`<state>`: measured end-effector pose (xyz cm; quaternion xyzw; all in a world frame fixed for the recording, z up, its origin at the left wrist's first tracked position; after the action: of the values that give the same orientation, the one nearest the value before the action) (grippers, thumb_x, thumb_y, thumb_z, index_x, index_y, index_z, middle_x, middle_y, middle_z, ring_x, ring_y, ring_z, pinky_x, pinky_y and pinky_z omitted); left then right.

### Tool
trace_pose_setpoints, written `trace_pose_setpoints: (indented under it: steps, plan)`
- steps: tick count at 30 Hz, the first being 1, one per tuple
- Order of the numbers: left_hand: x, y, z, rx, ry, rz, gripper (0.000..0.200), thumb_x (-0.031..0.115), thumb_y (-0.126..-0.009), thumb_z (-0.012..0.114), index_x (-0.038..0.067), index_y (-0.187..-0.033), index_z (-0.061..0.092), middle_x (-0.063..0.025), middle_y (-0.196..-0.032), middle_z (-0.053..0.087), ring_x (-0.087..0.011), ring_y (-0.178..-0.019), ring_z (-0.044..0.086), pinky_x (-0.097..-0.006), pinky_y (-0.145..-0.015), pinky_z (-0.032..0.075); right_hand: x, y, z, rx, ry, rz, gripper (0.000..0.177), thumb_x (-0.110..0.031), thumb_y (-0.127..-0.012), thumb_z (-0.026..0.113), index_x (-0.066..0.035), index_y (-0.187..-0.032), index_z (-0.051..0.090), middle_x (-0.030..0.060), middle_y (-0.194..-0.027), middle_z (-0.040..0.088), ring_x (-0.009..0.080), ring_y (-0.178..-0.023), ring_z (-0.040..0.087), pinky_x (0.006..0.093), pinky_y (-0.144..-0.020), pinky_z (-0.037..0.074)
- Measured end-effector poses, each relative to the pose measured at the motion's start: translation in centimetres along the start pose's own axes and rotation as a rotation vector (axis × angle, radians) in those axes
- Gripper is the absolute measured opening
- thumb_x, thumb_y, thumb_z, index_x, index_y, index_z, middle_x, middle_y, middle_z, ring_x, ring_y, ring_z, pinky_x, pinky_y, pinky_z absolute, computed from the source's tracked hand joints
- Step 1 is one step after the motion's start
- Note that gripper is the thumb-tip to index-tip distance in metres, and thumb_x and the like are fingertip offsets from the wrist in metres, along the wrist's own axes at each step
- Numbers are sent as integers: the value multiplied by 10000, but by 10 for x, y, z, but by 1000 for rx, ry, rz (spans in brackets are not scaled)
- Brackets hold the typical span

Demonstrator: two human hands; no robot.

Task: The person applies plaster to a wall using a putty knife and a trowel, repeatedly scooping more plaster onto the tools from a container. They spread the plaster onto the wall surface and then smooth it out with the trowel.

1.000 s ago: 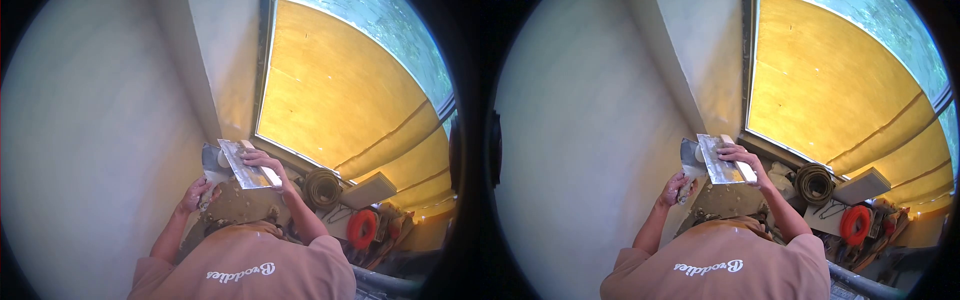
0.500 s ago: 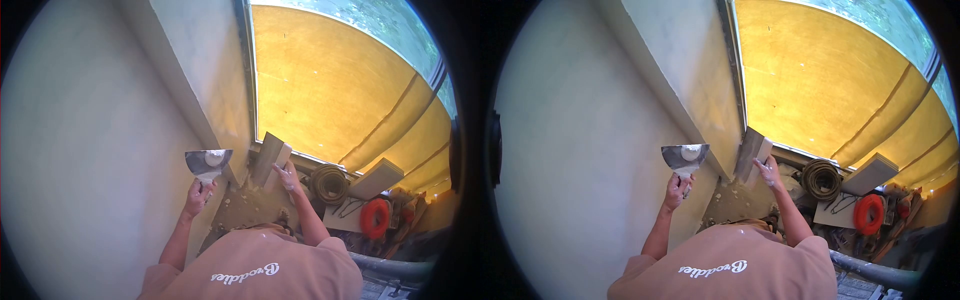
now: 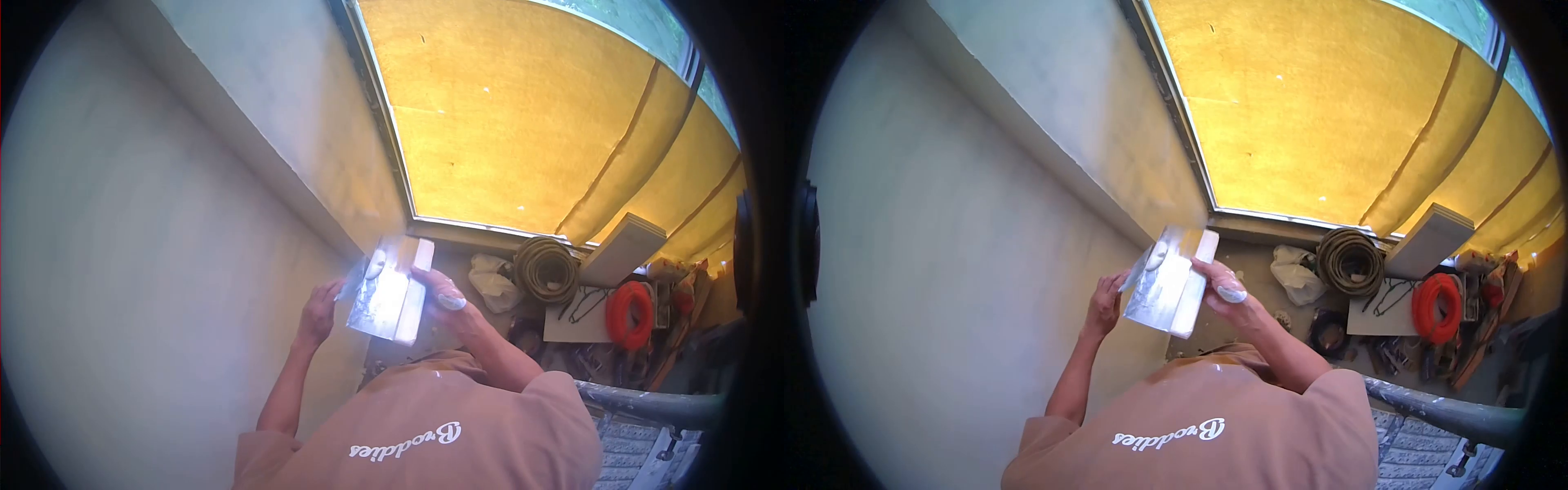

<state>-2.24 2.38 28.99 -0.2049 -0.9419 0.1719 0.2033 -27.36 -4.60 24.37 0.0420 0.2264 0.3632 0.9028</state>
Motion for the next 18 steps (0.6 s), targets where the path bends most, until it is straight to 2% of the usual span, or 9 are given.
trace_pose_setpoints:
  steps: [2, 4, 5, 7, 10, 12, 14, 16, 18]
  plan:
    - [-18, 26, 17, -51, -33, -61, 389, 37, -897, 567, 41, -1285, 552, -157, -1203, 616, -361, -1069, 587, -416, -886, 515, -17, 1, -5, -22, 34, -39, 440, -222, -970, 630, -2, -1330, 500, 134, -1254, 624, 256, -1107, 644, 436, -1013, 513]
    - [-47, 58, 38, -2, 223, -411, 247, 108, -959, 557, 45, -1198, 573, -128, -1039, 663, -292, -874, 645, -351, -752, 529, -40, 5, -6, 12, 73, -134, 427, -216, -974, 625, -28, -1335, 493, 112, -1218, 635, 244, -1092, 645, 438, -1012, 512]
    - [-51, 69, 40, -11, 231, -422, 247, 108, -959, 557, 45, -1198, 573, -128, -1039, 663, -292, -874, 645, -351, -752, 529, -50, 2, -11, 34, 77, -169, 420, -220, -976, 624, -39, -1331, 490, 91, -1189, 639, 235, -1068, 646, 427, -996, 519]
    - [-52, 81, 49, -81, 1037, -1007, 209, 174, -988, 579, 45, -1152, 578, -85, -863, 662, -183, -694, 628, -272, -641, 493, -64, 0, -20, 25, 203, -240, 423, -151, -958, 643, -36, -1333, 486, 81, -1216, 624, 210, -1106, 621, 396, -1012, 497]
    - [-29, 68, 34, -103, 1407, -963, 231, 226, -991, 596, 43, -1132, 576, -52, -788, 640, -102, -624, 578, -243, -587, 464, -75, -1, -12, 8, 405, -359, 465, -89, -936, 653, -30, -1358, 464, 87, -1256, 602, 217, -1168, 585, 391, -1042, 458]
    - [-14, 50, 30, -169, 1444, -962, 238, 238, -990, 598, 39, -1117, 570, -52, -781, 634, -110, -629, 582, -247, -591, 468, -77, -5, -6, 19, 492, -414, 495, -53, -924, 655, -25, -1373, 450, 91, -1273, 591, 228, -1211, 560, 397, -1061, 431]
    - [-8, 31, 42, -225, 1480, -952, 248, 251, -988, 599, 34, -1102, 563, -53, -775, 629, -119, -634, 586, -251, -594, 471, -75, -7, 0, -38, 859, -518, 503, -4, -941, 609, -36, -1405, 417, 81, -1336, 560, 214, -1215, 565, 367, -1063, 431]
    - [-11, 17, 64, -269, 1485, -938, 287, 259, -981, 605, 26, -1134, 534, -32, -740, 589, -110, -619, 564, -228, -526, 426, -66, -11, 9, -53, 872, -445, 507, 50, -905, 590, -43, -1387, 464, 101, -1337, 579, 249, -1233, 563, 389, -1079, 409]
    - [-16, -2, 63, -243, 1543, -862, 283, 263, -972, 622, 37, -1117, 535, -28, -743, 585, -117, -622, 568, -240, -542, 437, -64, -5, 45, -398, 1502, -694, 518, 96, -841, 559, -48, -1338, 539, 140, -1342, 589, 306, -1239, 564, 418, -1087, 401]
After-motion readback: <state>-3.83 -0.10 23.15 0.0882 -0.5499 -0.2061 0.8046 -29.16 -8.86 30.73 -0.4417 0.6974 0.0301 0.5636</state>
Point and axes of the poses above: each hand's wrist, its own y-axis away from the middle knuckle, its own z-axis out of the palm, x = y × z, the point moved 4 cm from there along -y, towards the middle knuckle
